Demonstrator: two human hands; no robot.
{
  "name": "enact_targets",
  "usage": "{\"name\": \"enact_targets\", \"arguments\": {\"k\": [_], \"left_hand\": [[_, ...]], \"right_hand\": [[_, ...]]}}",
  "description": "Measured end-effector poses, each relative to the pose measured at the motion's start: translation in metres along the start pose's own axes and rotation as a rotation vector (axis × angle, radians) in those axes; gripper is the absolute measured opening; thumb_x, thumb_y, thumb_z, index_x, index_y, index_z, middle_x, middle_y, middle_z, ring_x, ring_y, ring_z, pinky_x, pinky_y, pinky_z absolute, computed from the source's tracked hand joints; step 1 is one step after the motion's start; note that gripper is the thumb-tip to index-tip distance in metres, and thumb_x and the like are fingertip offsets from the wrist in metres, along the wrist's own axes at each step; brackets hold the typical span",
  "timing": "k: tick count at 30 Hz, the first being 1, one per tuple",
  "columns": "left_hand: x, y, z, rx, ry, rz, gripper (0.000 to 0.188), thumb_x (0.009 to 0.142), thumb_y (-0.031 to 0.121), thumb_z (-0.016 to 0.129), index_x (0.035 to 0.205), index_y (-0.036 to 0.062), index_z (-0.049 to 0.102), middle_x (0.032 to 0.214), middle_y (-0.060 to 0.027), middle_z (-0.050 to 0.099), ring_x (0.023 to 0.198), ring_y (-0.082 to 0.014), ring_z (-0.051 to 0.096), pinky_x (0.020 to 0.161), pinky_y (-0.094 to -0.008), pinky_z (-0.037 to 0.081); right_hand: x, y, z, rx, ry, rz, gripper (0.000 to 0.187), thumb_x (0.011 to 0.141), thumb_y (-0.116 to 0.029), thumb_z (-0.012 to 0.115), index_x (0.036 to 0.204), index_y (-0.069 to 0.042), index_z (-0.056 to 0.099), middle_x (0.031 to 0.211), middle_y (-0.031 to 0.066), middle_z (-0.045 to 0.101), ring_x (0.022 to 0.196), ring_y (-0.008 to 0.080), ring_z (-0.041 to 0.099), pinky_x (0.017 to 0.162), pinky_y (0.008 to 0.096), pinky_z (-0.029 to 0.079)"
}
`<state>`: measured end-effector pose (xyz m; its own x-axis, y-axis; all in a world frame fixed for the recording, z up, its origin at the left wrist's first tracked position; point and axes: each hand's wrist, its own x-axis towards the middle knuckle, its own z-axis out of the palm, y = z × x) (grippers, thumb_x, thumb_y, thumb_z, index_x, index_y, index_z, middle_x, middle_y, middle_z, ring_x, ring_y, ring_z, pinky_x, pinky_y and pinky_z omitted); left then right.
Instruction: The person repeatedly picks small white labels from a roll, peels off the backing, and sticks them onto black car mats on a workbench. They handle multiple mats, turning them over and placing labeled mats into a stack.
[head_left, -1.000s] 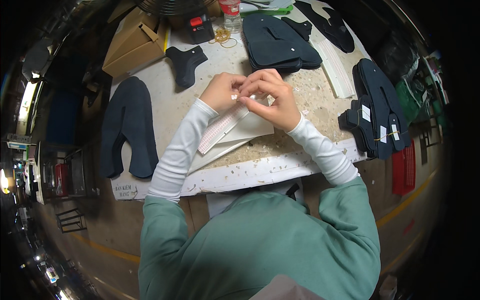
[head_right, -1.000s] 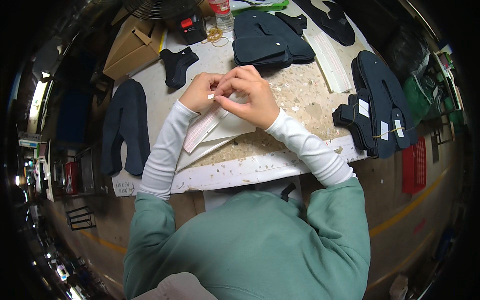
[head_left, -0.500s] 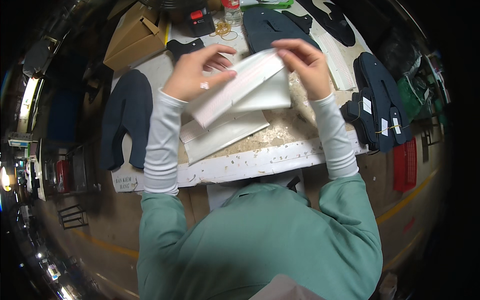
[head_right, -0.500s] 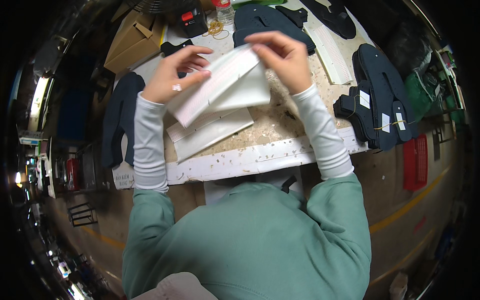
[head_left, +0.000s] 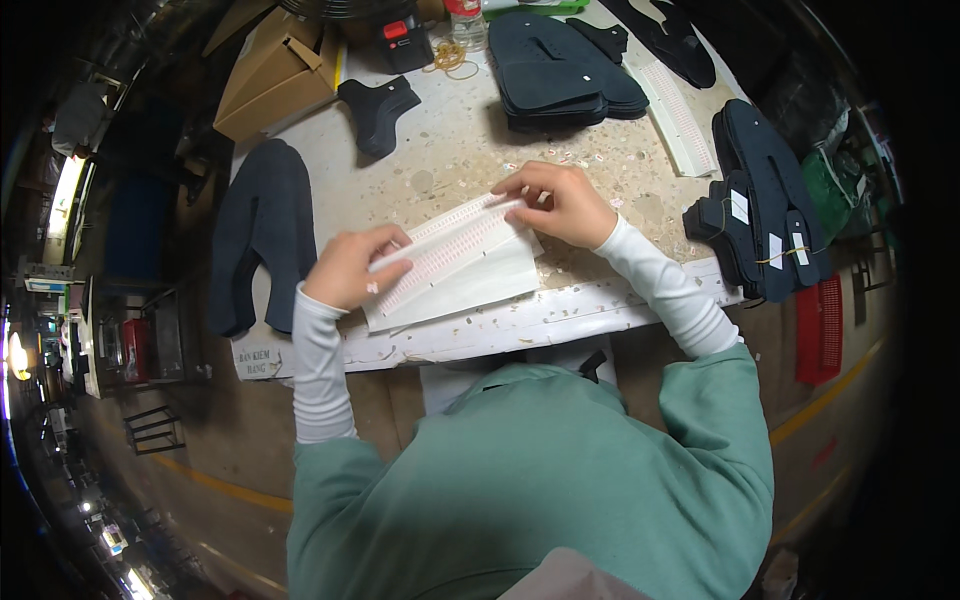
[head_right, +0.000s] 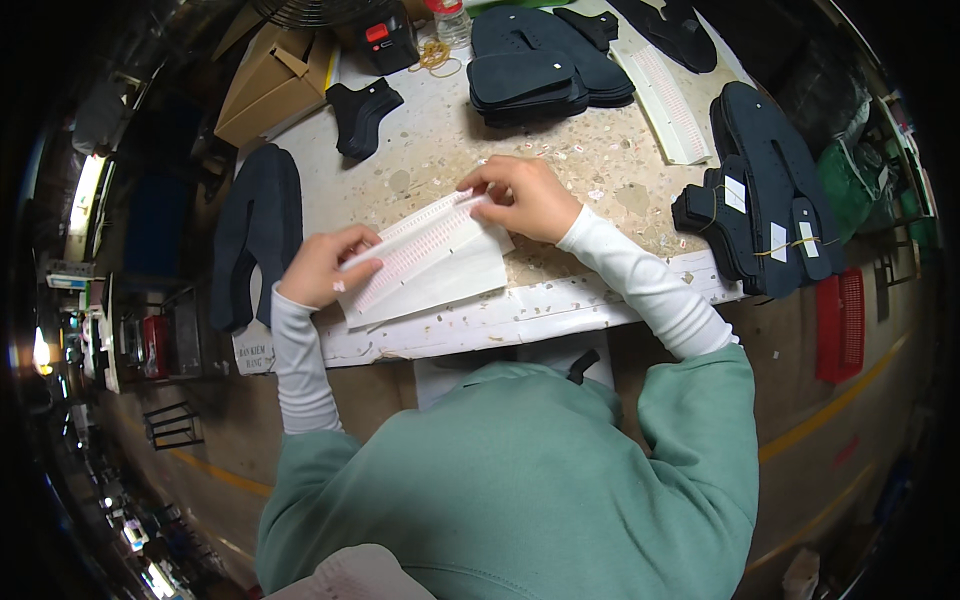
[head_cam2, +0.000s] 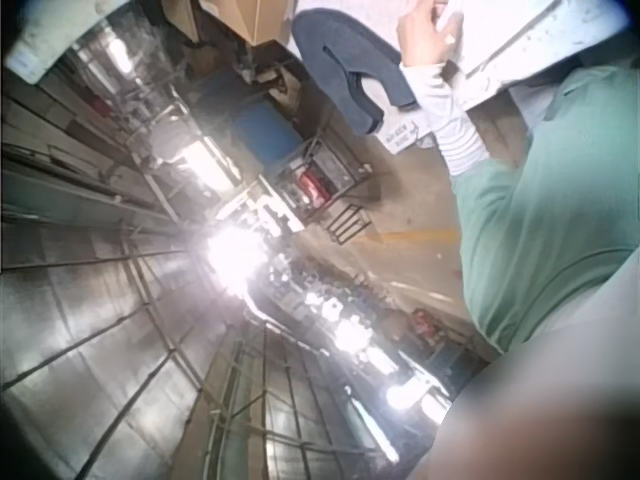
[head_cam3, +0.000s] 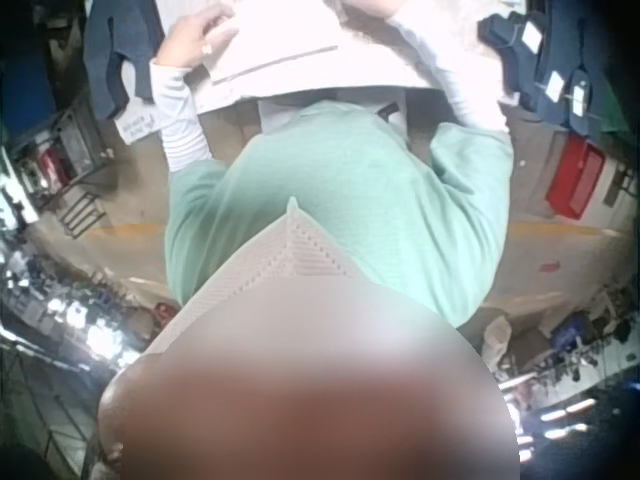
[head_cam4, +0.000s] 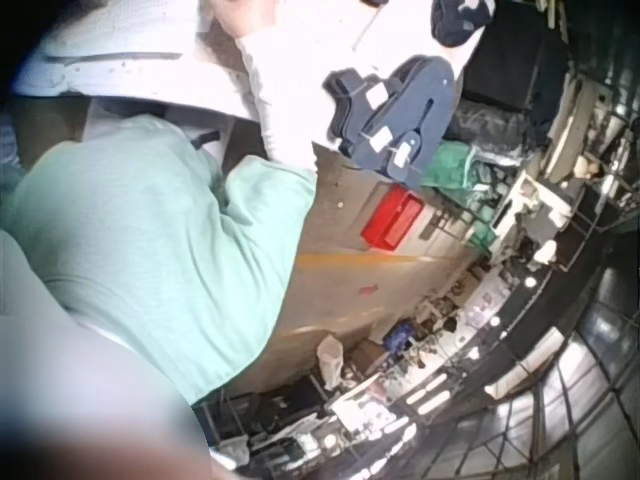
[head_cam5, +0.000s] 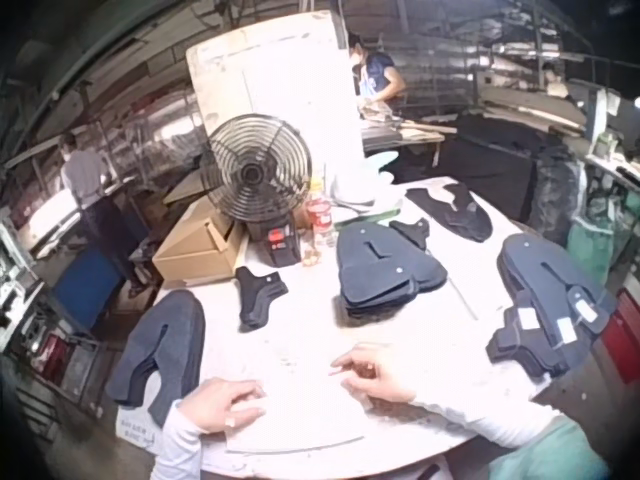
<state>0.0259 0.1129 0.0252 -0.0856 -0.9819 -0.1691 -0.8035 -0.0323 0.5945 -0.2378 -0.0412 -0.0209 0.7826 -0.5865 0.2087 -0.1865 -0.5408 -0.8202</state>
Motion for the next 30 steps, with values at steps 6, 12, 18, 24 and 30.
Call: {"name": "enact_targets", "arguments": {"k": [6,12,18,24,30], "left_hand": [[-0.008,-0.002,0.027,0.010,0.095,-0.030,0.028,0.081,0.024,0.071,0.099,0.0040,0.067,0.091,-0.0128,0.069,0.080,-0.0285,0.067,0.072,-0.0339,0.052],[-0.016,-0.009,0.017,-0.163,0.600,0.057,0.022,0.083,0.013,0.072,0.102,0.0017,0.068,0.100,-0.0085,0.069,0.088,-0.0154,0.067,0.074,-0.0293,0.054],[-0.048,-0.044,0.015,-0.564,0.863,-0.092,0.016,0.095,0.009,0.059,0.103,-0.0049,0.064,0.098,-0.0078,0.067,0.092,-0.0128,0.065,0.081,-0.0239,0.050],[-0.054,-0.055,0.029,-0.461,0.798,-0.072,0.015,0.096,0.007,0.057,0.103,-0.0053,0.062,0.100,-0.0088,0.067,0.094,-0.0145,0.065,0.085,-0.0248,0.049],[-0.050,-0.057,0.028,-0.445,0.810,-0.088,0.017,0.097,0.009,0.056,0.103,-0.0051,0.063,0.099,-0.0089,0.067,0.092,-0.0131,0.064,0.084,-0.0240,0.049]], "right_hand": [[0.004,0.015,-0.013,-0.271,0.109,-0.060,0.036,0.082,-0.021,0.071,0.114,-0.007,0.066,0.108,0.0137,0.062,0.087,0.0280,0.063,0.080,0.0358,0.051],[-0.002,0.013,0.003,-0.219,-0.094,-0.201,0.057,0.080,-0.030,0.073,0.129,-0.008,0.056,0.125,0.0188,0.057,0.118,0.0368,0.051,0.101,0.0413,0.042],[-0.003,0.008,0.013,-0.250,-0.080,-0.133,0.047,0.073,-0.015,0.075,0.117,-0.005,0.062,0.102,0.0138,0.058,0.102,0.0326,0.056,0.090,0.0394,0.046],[-0.008,-0.008,-0.008,-0.279,0.011,-0.184,0.014,0.079,-0.007,0.070,0.090,0.000,0.064,0.085,0.0102,0.058,0.075,0.0248,0.061,0.067,0.0350,0.050],[-0.040,0.000,-0.109,-0.398,0.581,-0.135,0.017,0.085,-0.006,0.070,0.101,-0.003,0.069,0.083,0.0046,0.069,0.070,0.0076,0.062,0.063,0.0214,0.049]]}}
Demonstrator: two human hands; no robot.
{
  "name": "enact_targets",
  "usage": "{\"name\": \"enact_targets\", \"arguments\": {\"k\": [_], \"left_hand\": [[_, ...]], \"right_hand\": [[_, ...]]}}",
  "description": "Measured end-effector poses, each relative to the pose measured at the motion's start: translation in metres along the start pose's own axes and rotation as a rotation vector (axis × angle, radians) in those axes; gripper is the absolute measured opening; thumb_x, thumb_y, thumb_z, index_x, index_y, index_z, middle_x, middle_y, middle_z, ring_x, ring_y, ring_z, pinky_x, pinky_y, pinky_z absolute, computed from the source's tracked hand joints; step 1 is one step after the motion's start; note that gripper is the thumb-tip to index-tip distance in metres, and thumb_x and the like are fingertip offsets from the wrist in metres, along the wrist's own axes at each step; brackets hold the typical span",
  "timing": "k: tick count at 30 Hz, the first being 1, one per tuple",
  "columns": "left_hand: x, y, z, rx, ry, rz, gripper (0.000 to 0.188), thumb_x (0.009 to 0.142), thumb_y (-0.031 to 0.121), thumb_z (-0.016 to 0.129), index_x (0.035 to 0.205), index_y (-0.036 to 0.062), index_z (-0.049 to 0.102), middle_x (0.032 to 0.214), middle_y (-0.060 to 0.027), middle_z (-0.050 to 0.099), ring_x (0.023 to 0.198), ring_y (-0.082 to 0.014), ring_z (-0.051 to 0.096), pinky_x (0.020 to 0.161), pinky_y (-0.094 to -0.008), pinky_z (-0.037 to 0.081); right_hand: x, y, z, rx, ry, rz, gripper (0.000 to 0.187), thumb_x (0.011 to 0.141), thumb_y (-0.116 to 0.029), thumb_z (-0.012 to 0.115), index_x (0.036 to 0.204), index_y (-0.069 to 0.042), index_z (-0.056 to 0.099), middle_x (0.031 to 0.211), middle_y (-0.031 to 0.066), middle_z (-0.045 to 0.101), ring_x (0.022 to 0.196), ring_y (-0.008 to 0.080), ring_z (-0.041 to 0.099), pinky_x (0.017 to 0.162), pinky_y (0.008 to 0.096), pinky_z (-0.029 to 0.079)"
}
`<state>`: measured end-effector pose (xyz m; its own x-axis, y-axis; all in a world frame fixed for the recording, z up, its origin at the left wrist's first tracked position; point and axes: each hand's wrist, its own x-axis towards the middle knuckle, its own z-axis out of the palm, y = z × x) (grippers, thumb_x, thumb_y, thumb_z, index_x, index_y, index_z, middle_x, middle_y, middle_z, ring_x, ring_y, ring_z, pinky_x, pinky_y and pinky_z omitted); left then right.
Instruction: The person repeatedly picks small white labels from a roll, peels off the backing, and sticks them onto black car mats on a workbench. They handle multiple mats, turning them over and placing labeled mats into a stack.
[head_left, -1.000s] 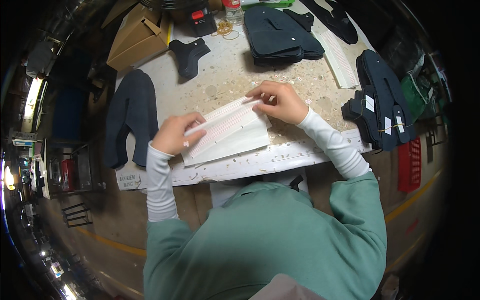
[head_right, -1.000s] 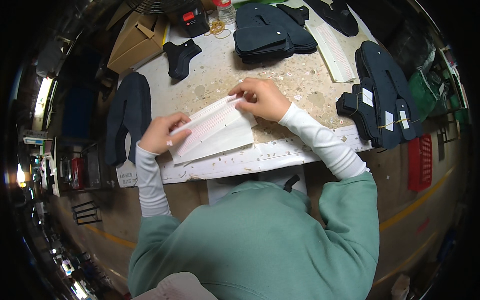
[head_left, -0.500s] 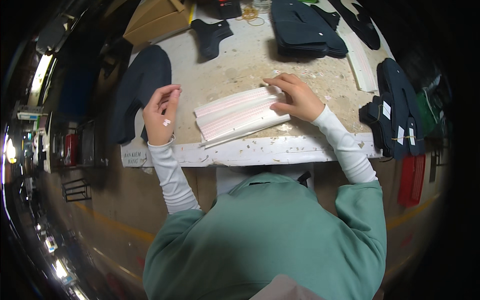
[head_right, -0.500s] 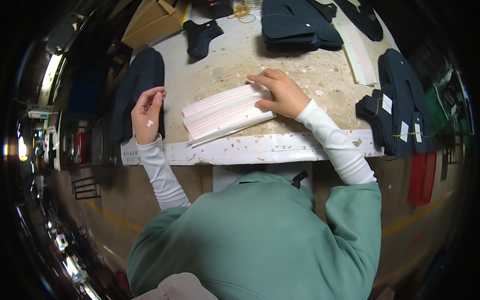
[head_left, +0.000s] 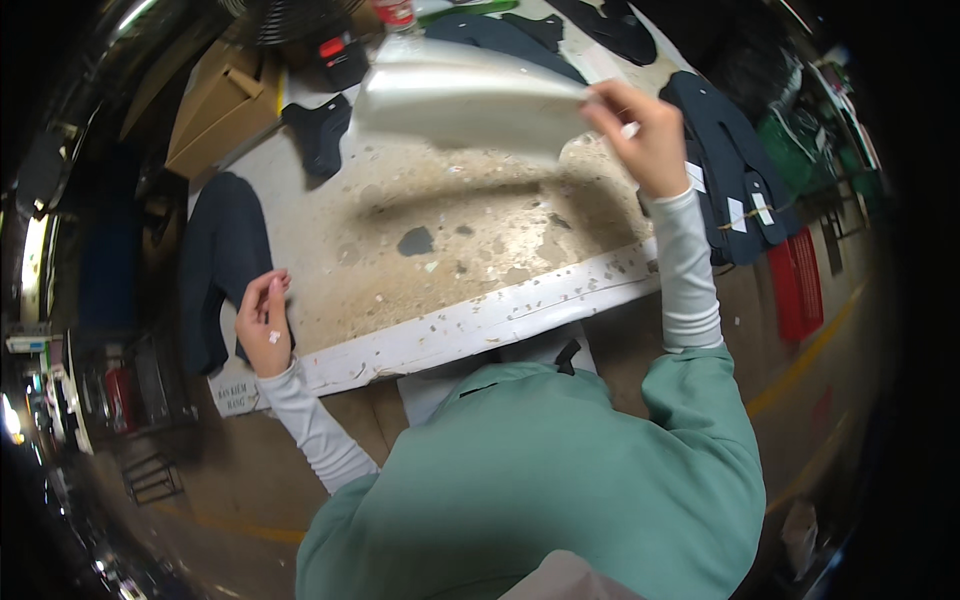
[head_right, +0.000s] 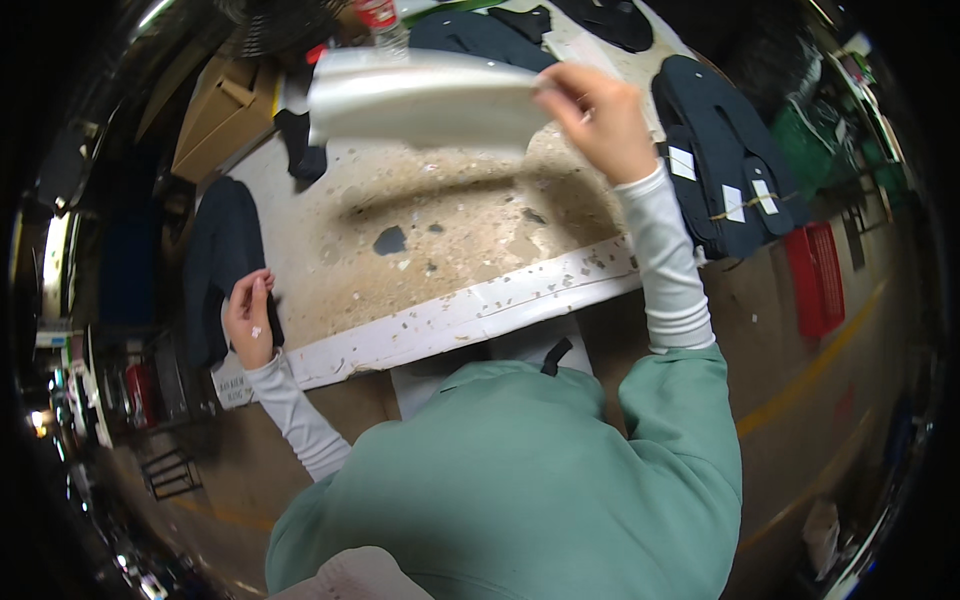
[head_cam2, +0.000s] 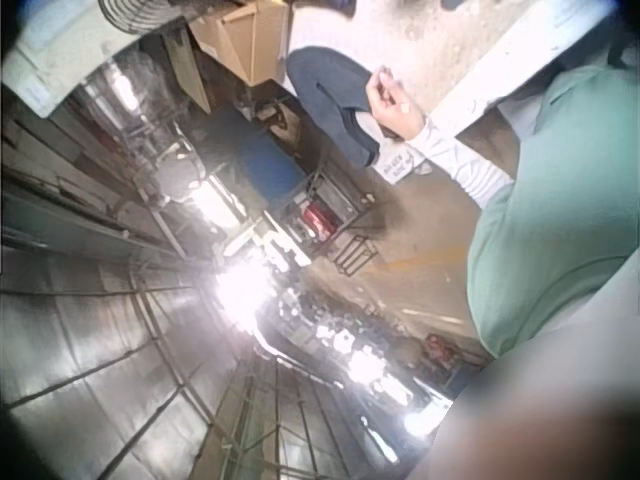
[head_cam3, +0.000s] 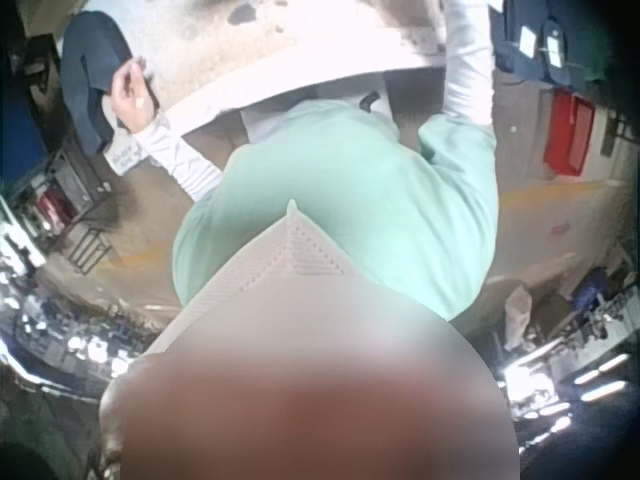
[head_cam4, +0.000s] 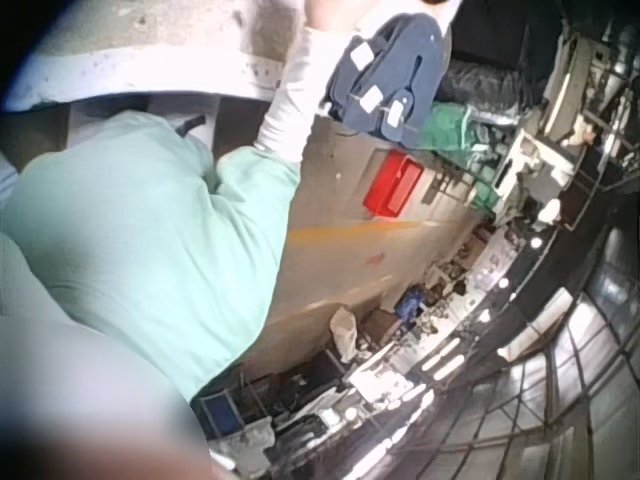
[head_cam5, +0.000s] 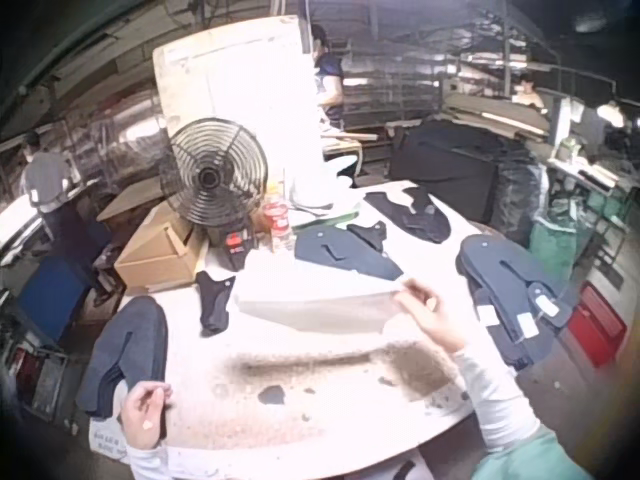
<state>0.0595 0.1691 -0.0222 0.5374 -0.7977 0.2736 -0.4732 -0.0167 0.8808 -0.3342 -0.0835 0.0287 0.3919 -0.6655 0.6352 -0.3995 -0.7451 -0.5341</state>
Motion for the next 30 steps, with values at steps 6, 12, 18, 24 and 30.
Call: {"name": "enact_targets", "arguments": {"k": [6,12,18,24,30], "left_hand": [[-0.001,0.004,0.002,-0.001,-0.003,-0.001,0.020,0.097,0.014,0.057,0.101,-0.0044,0.064,0.096,-0.0085,0.068,0.089,-0.0123,0.064,0.081,-0.0232,0.049],[0.007,0.027,0.011,-0.038,-0.040,0.012,0.017,0.097,0.011,0.057,0.101,-0.0043,0.064,0.095,-0.0080,0.067,0.089,-0.0121,0.064,0.082,-0.0233,0.050],[0.026,0.069,0.034,0.073,-0.135,0.154,0.014,0.092,0.006,0.061,0.103,-0.0013,0.066,0.093,-0.0083,0.068,0.089,-0.0130,0.066,0.080,-0.0245,0.051],[0.056,0.095,0.089,-0.052,-0.306,0.311,0.038,0.088,0.010,0.065,0.125,0.0060,0.057,0.113,-0.0060,0.063,0.095,-0.0108,0.060,0.078,-0.0244,0.050],[0.068,0.096,0.142,-0.172,-0.310,0.330,0.039,0.085,0.011,0.068,0.122,0.0070,0.055,0.112,-0.0105,0.062,0.090,-0.0174,0.064,0.072,-0.0284,0.055]], "right_hand": [[-0.004,0.071,-0.063,-0.281,0.357,0.371,0.030,0.082,-0.021,0.069,0.110,-0.011,0.070,0.084,0.0121,0.072,0.076,0.0196,0.070,0.072,0.0304,0.053],[-0.020,0.095,-0.055,-0.625,0.157,0.578,0.029,0.082,-0.022,0.065,0.109,-0.011,0.070,0.095,0.0180,0.070,0.090,0.0363,0.068,0.084,0.0424,0.053],[-0.010,0.050,-0.057,-0.887,0.187,0.358,0.029,0.084,-0.030,0.068,0.105,-0.011,0.072,0.100,0.0154,0.070,0.093,0.0342,0.066,0.082,0.0445,0.052],[0.012,-0.062,-0.020,-0.006,0.168,-0.034,0.011,0.083,-0.009,0.070,0.093,-0.009,0.074,0.089,0.0033,0.072,0.080,0.0142,0.064,0.068,0.0244,0.047],[0.001,-0.118,0.077,0.280,-0.033,-0.274,0.018,0.071,-0.007,0.076,0.089,-0.011,0.073,0.091,0.0048,0.063,0.091,0.0245,0.056,0.078,0.0353,0.048]]}}
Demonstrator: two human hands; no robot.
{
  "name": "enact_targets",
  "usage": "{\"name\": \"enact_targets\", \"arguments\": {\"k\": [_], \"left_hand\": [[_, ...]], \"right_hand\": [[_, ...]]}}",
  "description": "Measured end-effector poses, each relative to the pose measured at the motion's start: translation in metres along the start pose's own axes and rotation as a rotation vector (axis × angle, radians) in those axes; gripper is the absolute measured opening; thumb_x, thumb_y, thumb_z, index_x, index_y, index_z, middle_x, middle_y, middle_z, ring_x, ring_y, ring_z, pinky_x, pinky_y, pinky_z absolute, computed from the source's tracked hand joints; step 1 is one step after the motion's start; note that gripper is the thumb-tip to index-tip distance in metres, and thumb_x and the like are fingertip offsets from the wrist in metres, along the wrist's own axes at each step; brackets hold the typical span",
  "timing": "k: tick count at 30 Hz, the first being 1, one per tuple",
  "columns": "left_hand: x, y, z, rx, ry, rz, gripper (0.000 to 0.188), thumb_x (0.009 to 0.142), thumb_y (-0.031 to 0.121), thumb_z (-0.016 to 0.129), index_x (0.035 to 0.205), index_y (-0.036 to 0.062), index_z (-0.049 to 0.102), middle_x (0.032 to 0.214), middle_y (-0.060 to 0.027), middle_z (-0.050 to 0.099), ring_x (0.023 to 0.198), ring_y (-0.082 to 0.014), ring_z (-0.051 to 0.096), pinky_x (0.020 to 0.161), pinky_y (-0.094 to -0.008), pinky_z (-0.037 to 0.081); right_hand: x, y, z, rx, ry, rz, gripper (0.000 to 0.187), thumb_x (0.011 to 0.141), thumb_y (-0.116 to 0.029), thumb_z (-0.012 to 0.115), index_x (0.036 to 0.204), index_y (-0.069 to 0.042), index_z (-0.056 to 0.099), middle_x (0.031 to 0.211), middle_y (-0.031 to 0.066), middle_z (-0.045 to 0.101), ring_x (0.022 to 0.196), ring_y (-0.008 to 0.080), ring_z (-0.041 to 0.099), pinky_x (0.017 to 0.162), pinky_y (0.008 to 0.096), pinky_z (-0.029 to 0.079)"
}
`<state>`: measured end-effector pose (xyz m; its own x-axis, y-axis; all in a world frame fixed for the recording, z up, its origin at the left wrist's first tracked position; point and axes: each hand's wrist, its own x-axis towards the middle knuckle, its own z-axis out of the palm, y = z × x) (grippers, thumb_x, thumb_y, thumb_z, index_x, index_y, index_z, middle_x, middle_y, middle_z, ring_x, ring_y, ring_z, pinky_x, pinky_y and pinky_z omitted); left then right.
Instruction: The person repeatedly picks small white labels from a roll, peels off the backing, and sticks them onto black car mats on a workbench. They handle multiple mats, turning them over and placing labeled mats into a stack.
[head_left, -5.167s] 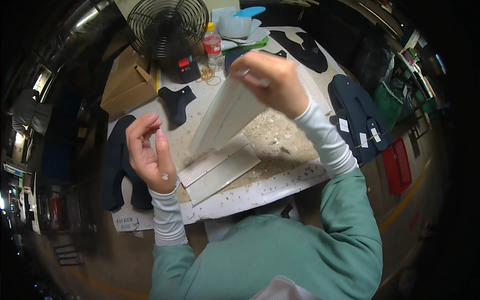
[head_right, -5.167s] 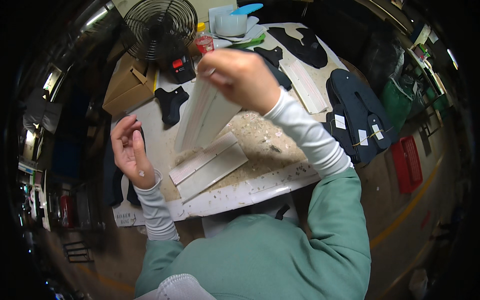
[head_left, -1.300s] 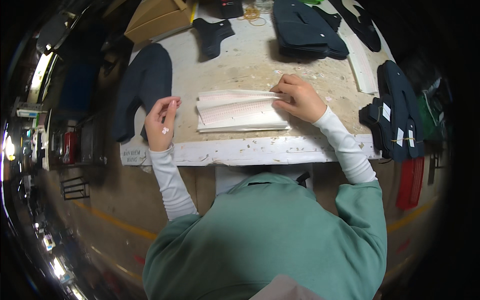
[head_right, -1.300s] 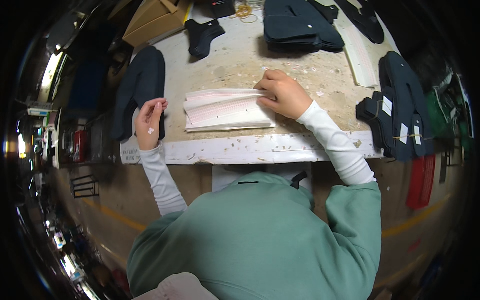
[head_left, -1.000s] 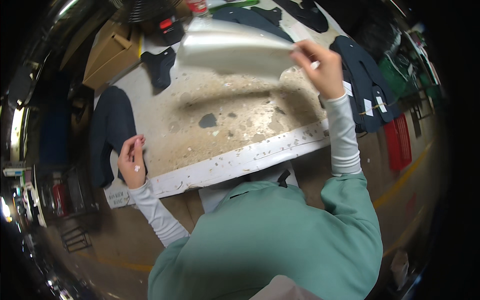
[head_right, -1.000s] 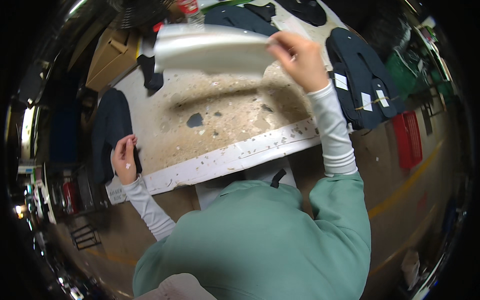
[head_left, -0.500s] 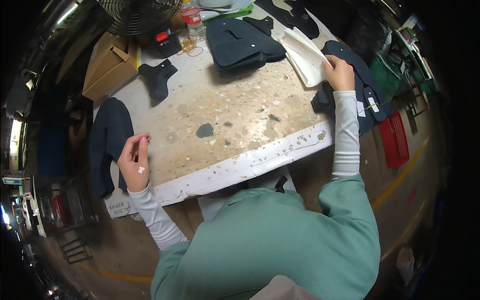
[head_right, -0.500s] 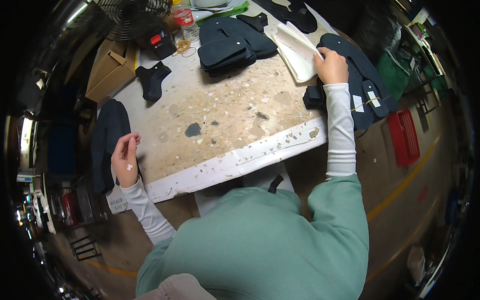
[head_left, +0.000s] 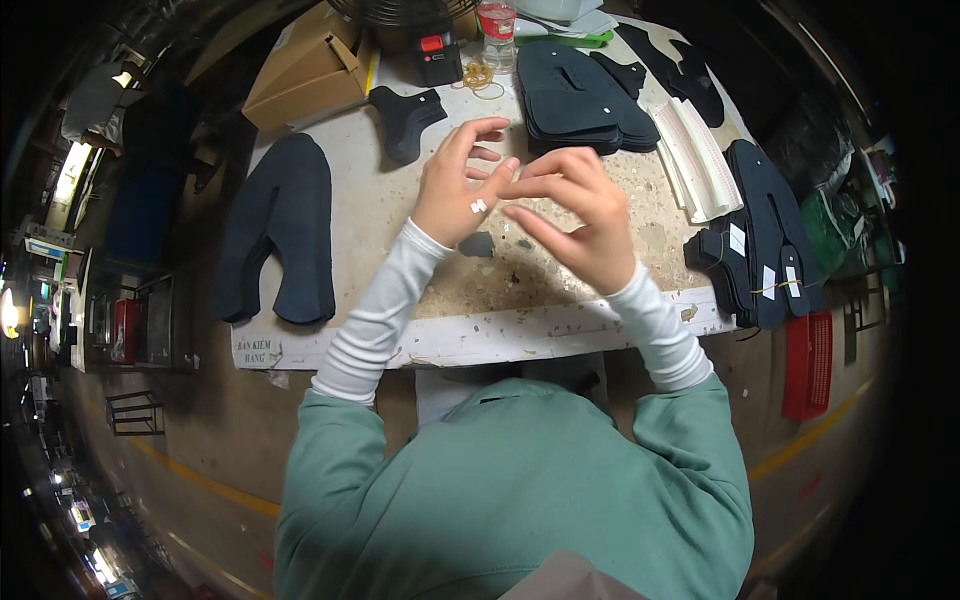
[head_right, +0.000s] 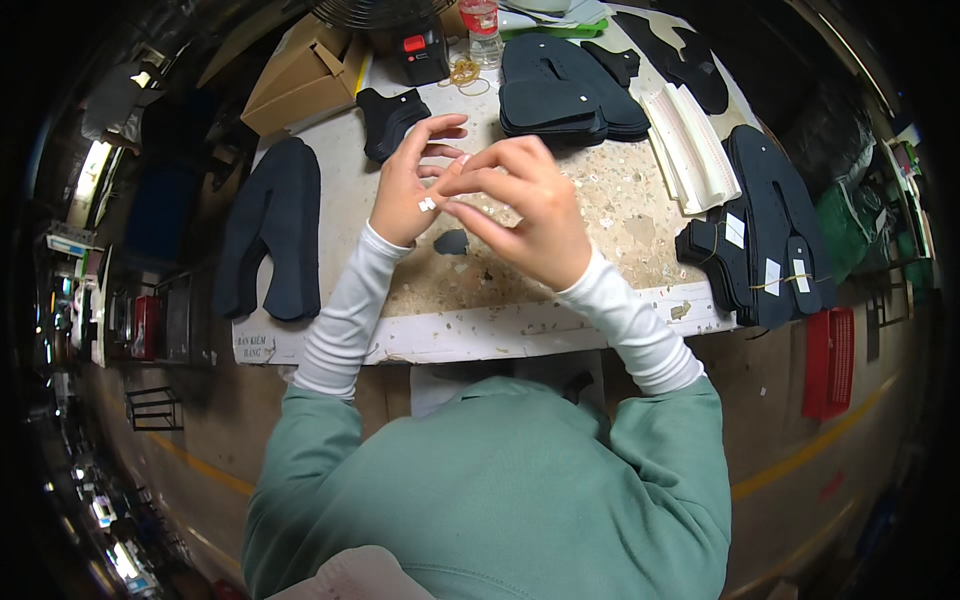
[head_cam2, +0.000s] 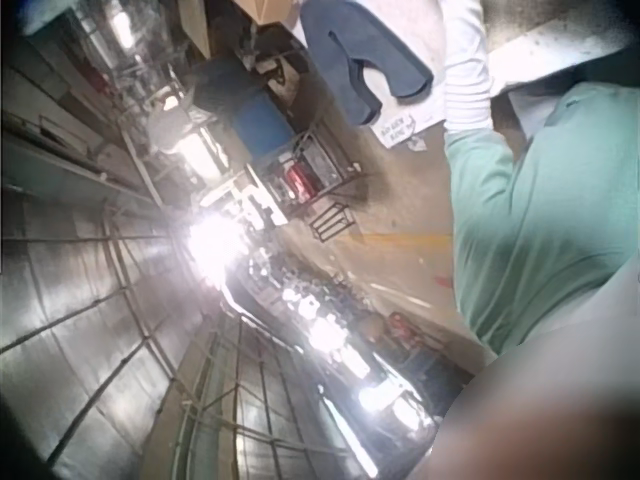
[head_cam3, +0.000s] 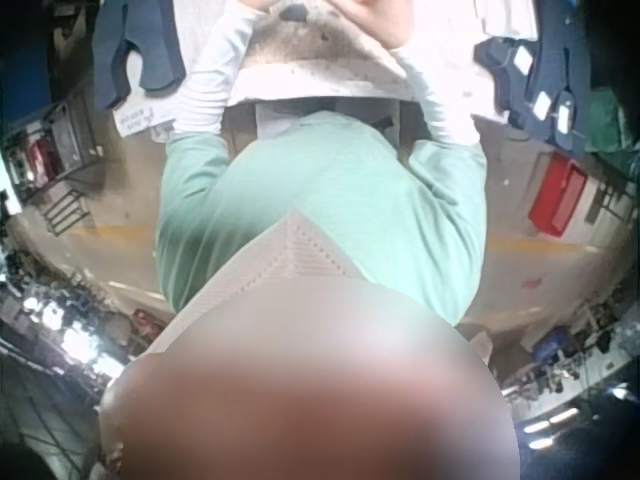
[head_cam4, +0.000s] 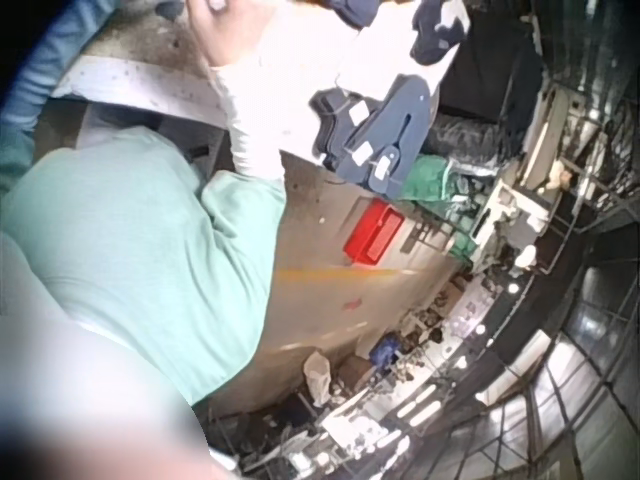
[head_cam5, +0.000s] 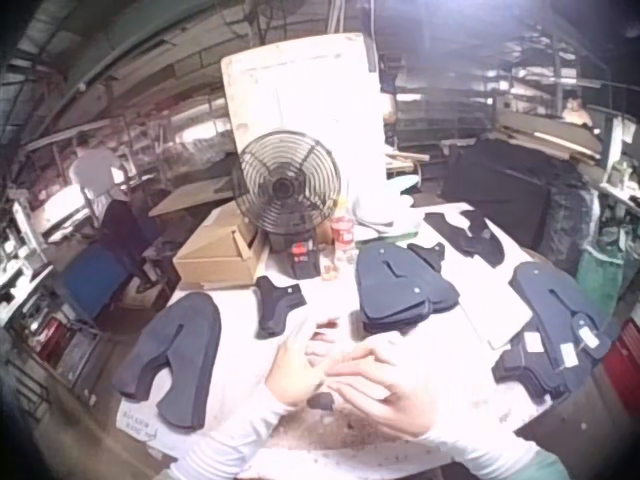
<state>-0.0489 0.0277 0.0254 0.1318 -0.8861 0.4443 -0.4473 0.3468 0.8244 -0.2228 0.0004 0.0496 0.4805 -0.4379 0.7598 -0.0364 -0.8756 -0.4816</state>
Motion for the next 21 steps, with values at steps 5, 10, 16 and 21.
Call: {"name": "enact_targets", "arguments": {"k": [5,10,16,21], "left_hand": [[-0.004,-0.012,0.004,-0.044,-0.040,-0.034,0.048,0.078,0.004,0.067,0.125,0.0062,0.054,0.116,-0.0102,0.061,0.095,-0.0166,0.062,0.075,-0.0276,0.053],[-0.007,-0.026,0.008,-0.182,-0.133,-0.201,0.050,0.078,0.012,0.072,0.125,0.0064,0.055,0.117,-0.0087,0.061,0.097,-0.0141,0.060,0.078,-0.0261,0.052],[-0.011,-0.033,0.013,-0.113,-0.104,-0.232,0.037,0.084,0.013,0.068,0.119,0.0051,0.059,0.109,-0.0085,0.064,0.093,-0.0146,0.063,0.076,-0.0276,0.054],[-0.008,-0.047,0.012,-0.062,-0.021,-0.200,0.028,0.087,0.014,0.064,0.113,0.0050,0.063,0.102,-0.0089,0.069,0.086,-0.0161,0.067,0.073,-0.0291,0.055]], "right_hand": [[-0.009,0.006,0.024,-0.029,0.023,0.033,0.023,0.070,-0.005,0.076,0.092,-0.012,0.072,0.092,0.0042,0.061,0.092,0.0251,0.055,0.079,0.0353,0.048],[-0.017,0.009,0.026,-0.033,-0.026,-0.007,0.020,0.070,-0.005,0.076,0.088,-0.011,0.069,0.090,0.0038,0.060,0.092,0.0259,0.056,0.079,0.0361,0.049],[-0.023,0.012,0.026,-0.001,-0.077,0.023,0.017,0.071,-0.007,0.077,0.085,-0.007,0.068,0.090,0.0047,0.062,0.090,0.0242,0.056,0.078,0.0342,0.046],[-0.041,0.042,0.009,0.130,-0.290,0.239,0.012,0.075,-0.010,0.074,0.084,-0.007,0.066,0.090,0.0062,0.060,0.091,0.0273,0.053,0.081,0.0356,0.044]]}}
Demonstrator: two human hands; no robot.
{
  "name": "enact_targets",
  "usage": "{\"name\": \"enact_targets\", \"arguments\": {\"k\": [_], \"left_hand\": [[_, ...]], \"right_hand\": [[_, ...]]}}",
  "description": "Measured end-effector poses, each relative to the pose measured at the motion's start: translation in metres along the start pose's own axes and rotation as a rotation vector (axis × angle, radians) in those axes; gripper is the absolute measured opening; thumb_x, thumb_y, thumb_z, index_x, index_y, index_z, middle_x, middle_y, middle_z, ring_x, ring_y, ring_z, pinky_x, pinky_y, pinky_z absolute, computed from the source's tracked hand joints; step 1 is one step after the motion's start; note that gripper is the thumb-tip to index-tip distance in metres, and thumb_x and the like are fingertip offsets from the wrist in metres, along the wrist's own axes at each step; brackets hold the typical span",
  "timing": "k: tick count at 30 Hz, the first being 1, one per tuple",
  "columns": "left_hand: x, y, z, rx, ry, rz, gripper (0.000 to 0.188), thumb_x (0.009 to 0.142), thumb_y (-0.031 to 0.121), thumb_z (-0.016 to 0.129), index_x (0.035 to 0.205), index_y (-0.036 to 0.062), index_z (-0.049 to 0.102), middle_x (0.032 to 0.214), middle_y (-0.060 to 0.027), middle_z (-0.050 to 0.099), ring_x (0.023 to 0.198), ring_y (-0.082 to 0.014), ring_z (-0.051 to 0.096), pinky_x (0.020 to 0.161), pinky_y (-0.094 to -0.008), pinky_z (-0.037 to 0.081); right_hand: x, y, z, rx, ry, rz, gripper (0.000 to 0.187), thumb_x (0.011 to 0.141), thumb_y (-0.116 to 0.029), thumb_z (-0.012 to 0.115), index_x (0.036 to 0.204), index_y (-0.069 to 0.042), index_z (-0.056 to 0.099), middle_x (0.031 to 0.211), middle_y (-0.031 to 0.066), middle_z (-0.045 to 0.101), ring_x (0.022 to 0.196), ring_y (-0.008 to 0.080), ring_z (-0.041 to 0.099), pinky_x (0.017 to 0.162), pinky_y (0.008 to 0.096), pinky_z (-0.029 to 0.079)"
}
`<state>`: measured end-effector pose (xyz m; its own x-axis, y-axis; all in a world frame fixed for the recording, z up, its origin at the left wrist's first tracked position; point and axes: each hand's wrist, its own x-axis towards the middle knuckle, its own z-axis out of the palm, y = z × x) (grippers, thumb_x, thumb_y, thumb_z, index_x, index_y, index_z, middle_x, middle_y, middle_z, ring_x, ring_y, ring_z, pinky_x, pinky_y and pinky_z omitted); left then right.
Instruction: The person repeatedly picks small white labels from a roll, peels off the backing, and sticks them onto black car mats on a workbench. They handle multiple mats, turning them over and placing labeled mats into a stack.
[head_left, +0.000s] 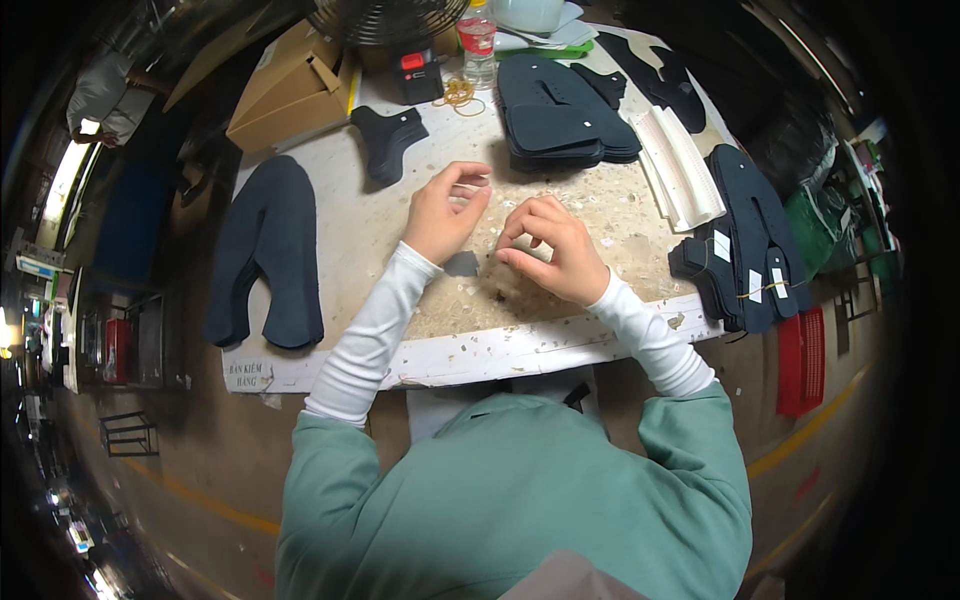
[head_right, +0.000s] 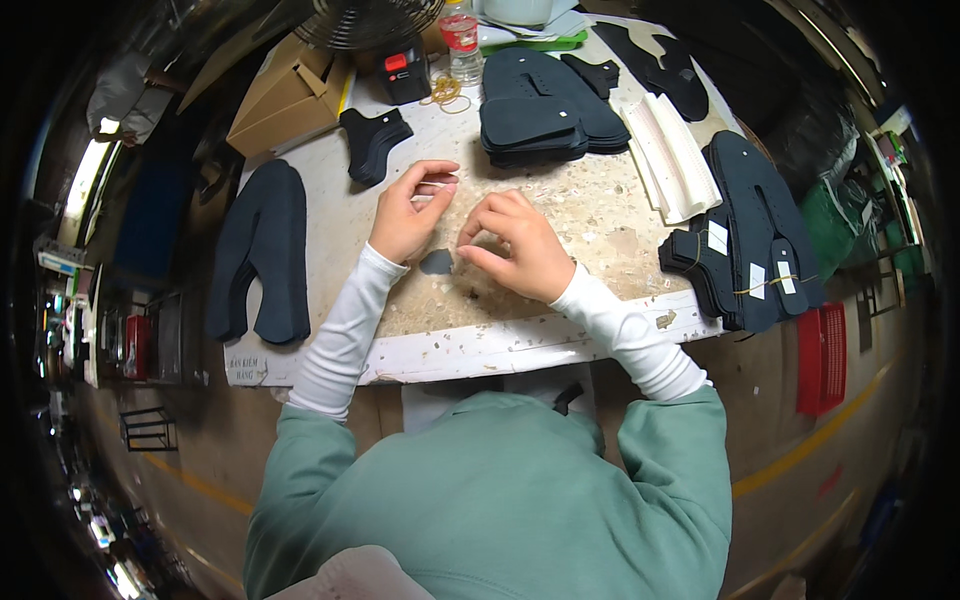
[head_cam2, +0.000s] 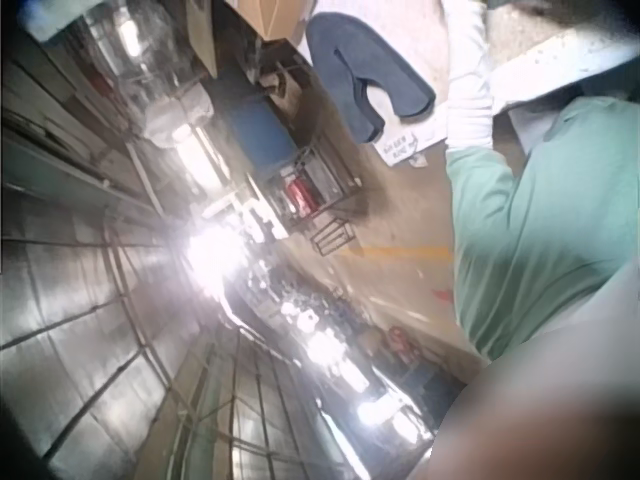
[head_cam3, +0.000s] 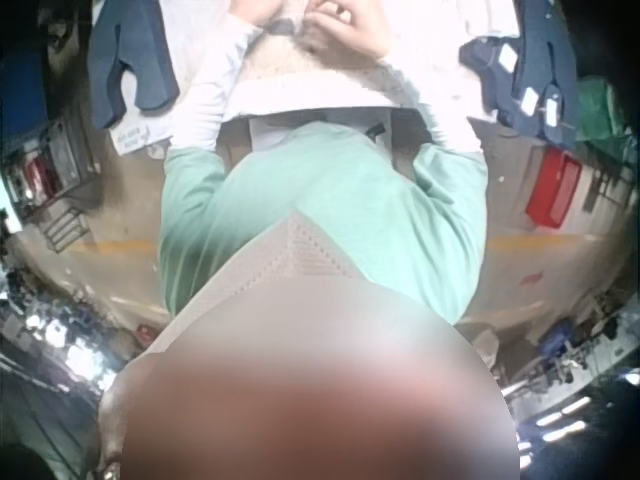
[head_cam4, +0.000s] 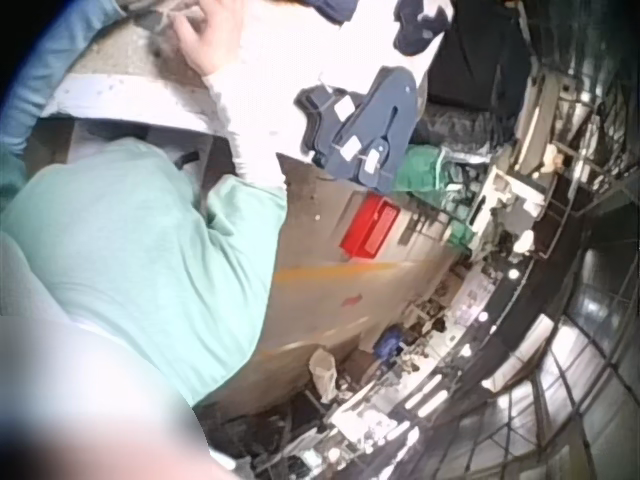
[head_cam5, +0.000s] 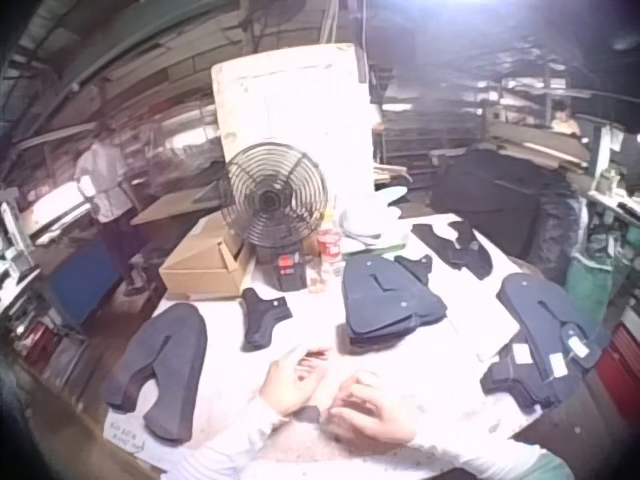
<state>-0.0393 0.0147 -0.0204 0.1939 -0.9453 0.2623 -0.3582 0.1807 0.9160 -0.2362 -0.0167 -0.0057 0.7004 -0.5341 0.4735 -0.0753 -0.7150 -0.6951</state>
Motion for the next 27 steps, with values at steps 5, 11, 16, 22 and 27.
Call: {"name": "enact_targets", "arguments": {"k": [5,11,16,22,27], "left_hand": [[0.030,-0.022,0.004,-0.086,-0.028,-0.168,0.034,0.090,0.023,0.066,0.118,0.0058,0.059,0.101,-0.0102,0.069,0.087,-0.0163,0.067,0.077,-0.0289,0.053],[0.083,-0.037,0.027,-0.019,0.029,-0.109,0.054,0.092,0.039,0.063,0.126,-0.0007,0.050,0.118,-0.0167,0.063,0.101,-0.0232,0.064,0.088,-0.0327,0.049],[0.133,-0.032,0.032,0.015,-0.165,0.022,0.061,0.087,0.046,0.067,0.125,-0.0004,0.055,0.117,-0.0179,0.063,0.104,-0.0240,0.063,0.091,-0.0316,0.048],[0.155,-0.021,0.024,0.367,-0.483,-0.087,0.077,0.074,0.052,0.077,0.126,-0.0011,0.057,0.113,-0.0135,0.064,0.101,-0.0191,0.061,0.088,-0.0271,0.047],[0.173,-0.015,0.028,0.545,-0.564,-0.189,0.097,0.065,0.055,0.082,0.131,-0.0090,0.051,0.120,-0.0196,0.062,0.106,-0.0235,0.061,0.092,-0.0286,0.046]], "right_hand": [[-0.019,0.038,-0.006,-0.181,-0.158,0.095,0.009,0.078,-0.013,0.070,0.082,-0.006,0.066,0.094,0.0066,0.059,0.099,0.0286,0.051,0.089,0.0376,0.044],[-0.023,0.050,0.000,-0.296,-0.037,-0.067,0.009,0.076,-0.012,0.070,0.080,-0.006,0.065,0.093,0.0049,0.059,0.098,0.0252,0.055,0.081,0.0351,0.050],[-0.024,0.053,0.003,-0.423,0.016,-0.238,0.010,0.074,-0.010,0.073,0.082,-0.008,0.068,0.090,0.0022,0.059,0.094,0.0213,0.057,0.076,0.0320,0.052],[-0.024,0.063,0.003,-0.491,0.139,-0.116,0.008,0.076,-0.012,0.073,0.083,-0.008,0.071,0.088,0.0030,0.062,0.091,0.0216,0.058,0.074,0.0307,0.052],[-0.018,0.078,-0.020,-0.252,0.341,0.212,0.011,0.076,-0.014,0.073,0.081,-0.005,0.071,0.082,0.0072,0.063,0.081,0.0236,0.061,0.071,0.0315,0.051]]}}
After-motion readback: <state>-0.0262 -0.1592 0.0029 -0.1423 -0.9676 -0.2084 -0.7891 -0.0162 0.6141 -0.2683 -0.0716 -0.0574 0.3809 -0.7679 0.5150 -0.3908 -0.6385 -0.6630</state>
